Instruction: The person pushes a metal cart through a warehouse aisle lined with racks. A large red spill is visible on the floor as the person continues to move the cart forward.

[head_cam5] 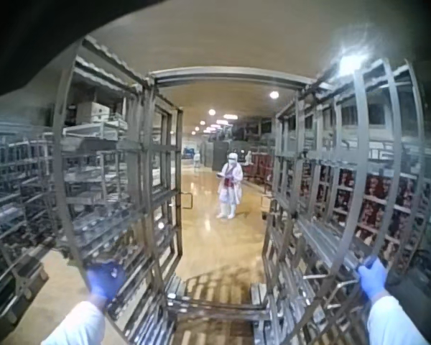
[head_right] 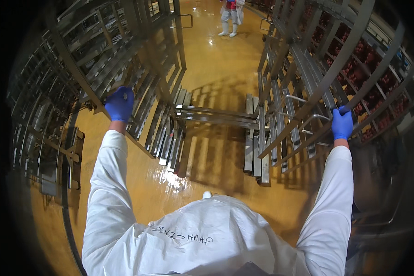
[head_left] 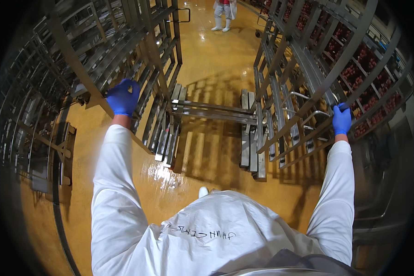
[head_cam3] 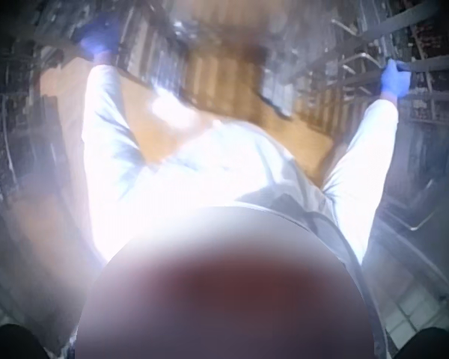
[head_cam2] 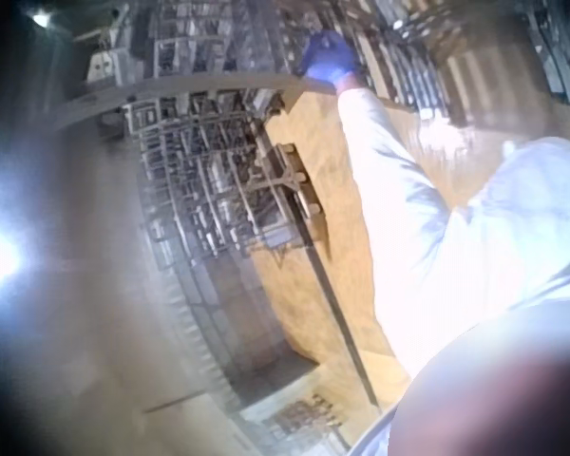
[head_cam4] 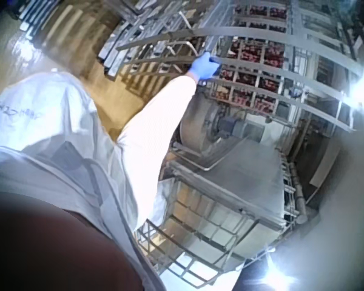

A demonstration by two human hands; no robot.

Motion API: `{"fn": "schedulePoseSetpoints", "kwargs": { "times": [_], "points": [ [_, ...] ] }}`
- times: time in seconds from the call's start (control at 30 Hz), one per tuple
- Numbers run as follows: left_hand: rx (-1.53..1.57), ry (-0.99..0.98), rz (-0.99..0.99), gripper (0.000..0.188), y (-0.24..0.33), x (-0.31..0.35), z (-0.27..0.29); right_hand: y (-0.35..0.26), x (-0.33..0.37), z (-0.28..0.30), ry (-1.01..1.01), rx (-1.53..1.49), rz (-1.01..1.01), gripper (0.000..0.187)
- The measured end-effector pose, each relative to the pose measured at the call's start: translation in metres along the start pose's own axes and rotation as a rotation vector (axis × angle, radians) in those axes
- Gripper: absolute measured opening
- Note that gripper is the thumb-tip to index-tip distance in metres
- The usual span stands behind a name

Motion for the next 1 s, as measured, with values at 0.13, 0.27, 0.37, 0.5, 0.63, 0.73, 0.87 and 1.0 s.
{"fn": "schedulePoseSetpoints", "kwargs": {
  "times": [0.13,0.27,0.37,0.5,0.63,0.73,0.87,1.0],
  "points": [
    [-0.039,-0.095,-0.007,0.026,0.039,-0.017,0.010,0.009,-0.037,0.026,-0.043,0.073,-0.015,0.041],
    [0.020,-0.038,0.018,0.022,0.039,0.001,0.027,-0.024,-0.029,0.036,-0.038,0.123,-0.010,0.043],
    [0.056,0.027,-0.011,0.021,0.024,0.015,0.025,-0.031,-0.007,0.039,-0.045,0.107,-0.011,0.043],
    [0.068,-0.036,0.044,0.021,0.056,0.022,0.026,-0.024,-0.018,0.064,-0.022,0.121,-0.003,0.041],
    [-0.004,-0.052,0.059,0.027,0.061,0.016,0.035,-0.026,-0.030,0.081,-0.046,0.147,-0.018,0.043],
    [-0.046,-0.100,0.106,0.027,0.073,0.022,0.040,-0.030,-0.035,0.096,-0.097,0.133,-0.040,0.043],
    [-0.042,-0.077,0.109,0.024,0.071,0.023,0.033,-0.025,-0.024,0.092,-0.063,0.167,-0.056,0.042],
    [-0.001,-0.035,0.116,0.028,0.018,0.027,0.002,-0.033,-0.003,0.064,-0.030,0.170,-0.047,0.043]
  ]
}}
Point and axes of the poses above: each hand's wrist, its own x-axis away from the middle knuckle, its own z-axis out of the back of the hand, y = z × x, the point moved 3 cm from there along -x, towards the middle knuckle, and after that the axes turned 8 degrees about -y, right-handed, at the moved point
